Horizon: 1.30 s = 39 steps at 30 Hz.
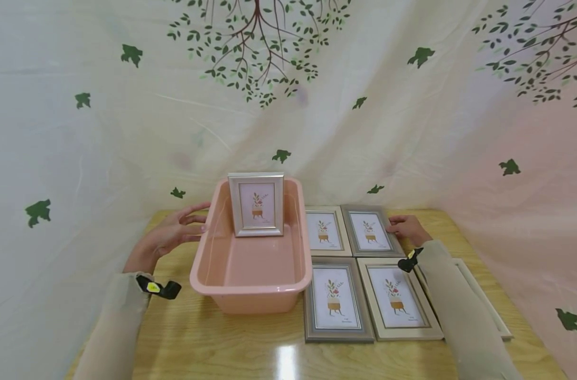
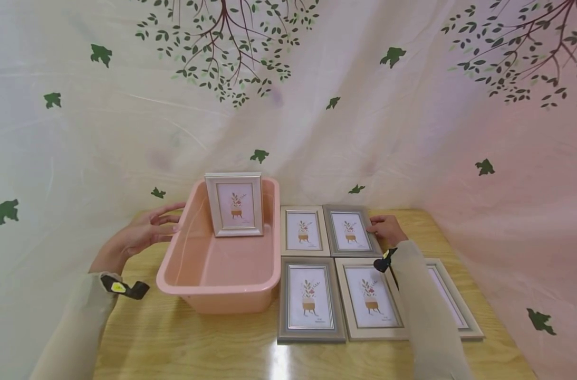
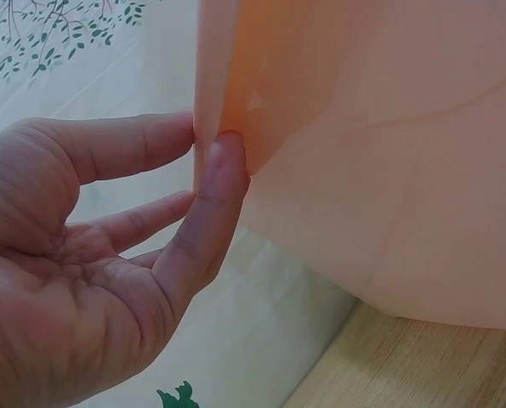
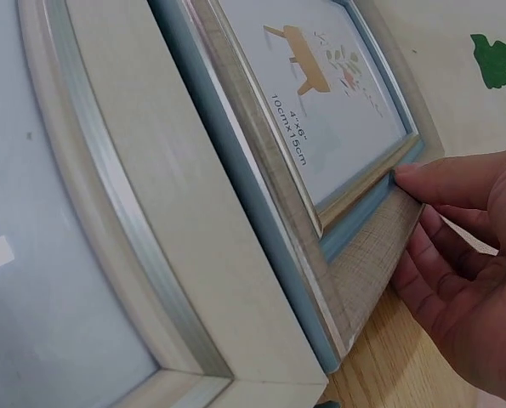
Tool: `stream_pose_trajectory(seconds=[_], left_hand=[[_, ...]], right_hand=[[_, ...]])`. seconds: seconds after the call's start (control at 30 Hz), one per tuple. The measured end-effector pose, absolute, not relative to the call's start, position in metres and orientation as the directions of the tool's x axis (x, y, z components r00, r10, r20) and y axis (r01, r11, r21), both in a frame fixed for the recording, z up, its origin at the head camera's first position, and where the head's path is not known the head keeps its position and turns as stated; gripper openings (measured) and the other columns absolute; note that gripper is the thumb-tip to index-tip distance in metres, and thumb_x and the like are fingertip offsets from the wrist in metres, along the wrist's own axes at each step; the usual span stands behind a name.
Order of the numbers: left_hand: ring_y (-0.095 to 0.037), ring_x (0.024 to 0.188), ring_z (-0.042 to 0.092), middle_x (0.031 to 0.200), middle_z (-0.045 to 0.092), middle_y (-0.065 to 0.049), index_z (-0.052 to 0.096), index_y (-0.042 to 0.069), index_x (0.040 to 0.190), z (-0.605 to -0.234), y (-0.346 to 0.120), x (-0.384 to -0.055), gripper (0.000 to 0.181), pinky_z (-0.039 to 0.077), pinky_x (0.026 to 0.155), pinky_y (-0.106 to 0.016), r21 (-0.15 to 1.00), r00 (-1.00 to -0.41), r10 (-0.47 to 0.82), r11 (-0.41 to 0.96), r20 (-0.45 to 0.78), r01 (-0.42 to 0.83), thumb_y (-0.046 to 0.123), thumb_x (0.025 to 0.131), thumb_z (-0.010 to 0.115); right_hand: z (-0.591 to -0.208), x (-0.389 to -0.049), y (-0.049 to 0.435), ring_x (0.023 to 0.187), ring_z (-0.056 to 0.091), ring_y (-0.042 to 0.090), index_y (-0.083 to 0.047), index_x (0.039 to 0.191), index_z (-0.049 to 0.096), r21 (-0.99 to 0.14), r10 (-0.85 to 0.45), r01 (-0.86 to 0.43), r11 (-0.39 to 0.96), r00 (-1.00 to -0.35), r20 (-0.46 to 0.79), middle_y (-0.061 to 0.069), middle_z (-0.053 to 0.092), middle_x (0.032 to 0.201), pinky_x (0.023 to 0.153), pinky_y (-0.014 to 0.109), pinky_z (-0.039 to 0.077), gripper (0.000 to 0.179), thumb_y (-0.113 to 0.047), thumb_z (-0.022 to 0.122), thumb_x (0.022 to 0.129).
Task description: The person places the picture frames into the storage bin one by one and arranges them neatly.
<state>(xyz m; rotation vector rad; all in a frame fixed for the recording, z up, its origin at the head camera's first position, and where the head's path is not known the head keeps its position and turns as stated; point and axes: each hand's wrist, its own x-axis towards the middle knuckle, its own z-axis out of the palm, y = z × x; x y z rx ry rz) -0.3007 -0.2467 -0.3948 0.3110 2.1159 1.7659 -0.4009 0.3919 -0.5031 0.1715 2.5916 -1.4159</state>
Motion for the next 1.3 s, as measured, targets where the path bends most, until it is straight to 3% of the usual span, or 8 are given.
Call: stream_pose_trajectory(seconds=[0.17, 0.47, 0.63, 0.73, 0.83, 1.07, 1.3], left_hand=[[-0.006, 0.107, 0.066, 0.151, 0.037, -0.034, 0.019, 0.008, 0.163, -0.395, -0.247, -0.301, 0.076, 0.059, 0.09, -0.029, 0.98, -0.908, 0.397, 0.192, -0.133, -0.059, 0.008, 0.101, 0.062], [-0.006, 0.107, 0.066, 0.151, 0.038, -0.033, 0.019, 0.008, 0.163, -0.396, -0.248, -0.3, 0.076, 0.059, 0.09, -0.029, 0.98, -0.909, 0.397, 0.189, -0.128, -0.055, 0.009, 0.101, 0.062], [-0.005, 0.107, 0.066, 0.15, 0.038, -0.033, 0.02, 0.008, 0.163, -0.396, -0.249, -0.3, 0.076, 0.059, 0.09, -0.029, 0.981, -0.91, 0.398, 0.189, -0.119, -0.046, 0.009, 0.101, 0.062], [-0.006, 0.107, 0.066, 0.15, 0.039, -0.032, 0.02, 0.008, 0.163, -0.396, -0.248, -0.301, 0.075, 0.059, 0.09, -0.029, 0.981, -0.91, 0.396, 0.189, -0.118, -0.045, 0.009, 0.101, 0.063], [-0.006, 0.107, 0.067, 0.149, 0.042, -0.031, 0.021, 0.009, 0.163, -0.397, -0.247, -0.302, 0.076, 0.059, 0.09, -0.029, 0.981, -0.912, 0.394, 0.19, -0.119, -0.045, 0.008, 0.1, 0.064], [-0.006, 0.108, 0.066, 0.15, 0.041, -0.03, 0.022, 0.01, 0.163, -0.398, -0.248, -0.303, 0.076, 0.059, 0.09, -0.03, 0.977, -0.914, 0.386, 0.206, -0.126, -0.047, 0.01, 0.1, 0.065], [-0.005, 0.108, 0.066, 0.151, 0.039, -0.031, 0.022, 0.01, 0.163, -0.399, -0.249, -0.303, 0.076, 0.059, 0.09, -0.029, 0.979, -0.913, 0.388, 0.198, -0.128, -0.053, 0.009, 0.1, 0.064]], right_hand=[[-0.502, -0.4, 0.388, 0.086, 0.058, 0.002, 0.019, 0.141, 0.045, -0.813, 0.037, 0.203, 0.546, -0.975, -0.219, 0.036, 0.05, 0.142, 0.073, 0.016, 0.051, 0.056, -0.008, 0.066, 0.096], [-0.501, -0.405, 0.382, 0.111, 0.06, 0.028, 0.014, 0.143, 0.048, -0.802, 0.112, 0.261, 0.537, -0.965, -0.239, 0.033, 0.051, 0.145, 0.086, 0.03, 0.054, 0.053, -0.007, 0.065, 0.097], [-0.497, -0.405, 0.381, 0.09, 0.062, 0.013, 0.015, 0.139, 0.052, -0.811, 0.129, 0.25, 0.529, -0.968, -0.214, 0.03, 0.06, 0.134, 0.076, 0.025, 0.055, 0.052, -0.005, 0.067, 0.094], [-0.492, -0.403, 0.379, 0.076, 0.06, 0.002, 0.016, 0.137, 0.053, -0.826, 0.124, 0.235, 0.512, -0.972, -0.2, 0.016, 0.072, 0.111, 0.067, 0.02, 0.054, 0.052, -0.004, 0.069, 0.092], [-0.486, -0.402, 0.38, 0.071, 0.059, -0.001, 0.019, 0.137, 0.05, -0.847, 0.092, 0.217, 0.485, -0.976, -0.197, 0.002, 0.073, 0.093, 0.064, 0.019, 0.055, 0.054, -0.001, 0.069, 0.091], [-0.474, -0.407, 0.392, 0.079, 0.063, 0.002, 0.018, 0.143, 0.042, -0.849, -0.043, 0.216, 0.482, -0.962, -0.269, 0.0, 0.072, 0.098, 0.075, 0.024, 0.058, 0.059, -0.006, 0.068, 0.095], [-0.463, -0.417, 0.397, 0.082, 0.065, 0.005, 0.014, 0.147, 0.039, -0.819, -0.082, 0.256, 0.513, -0.935, -0.344, -0.01, 0.069, 0.088, 0.086, 0.034, 0.06, 0.062, -0.014, 0.066, 0.099]])
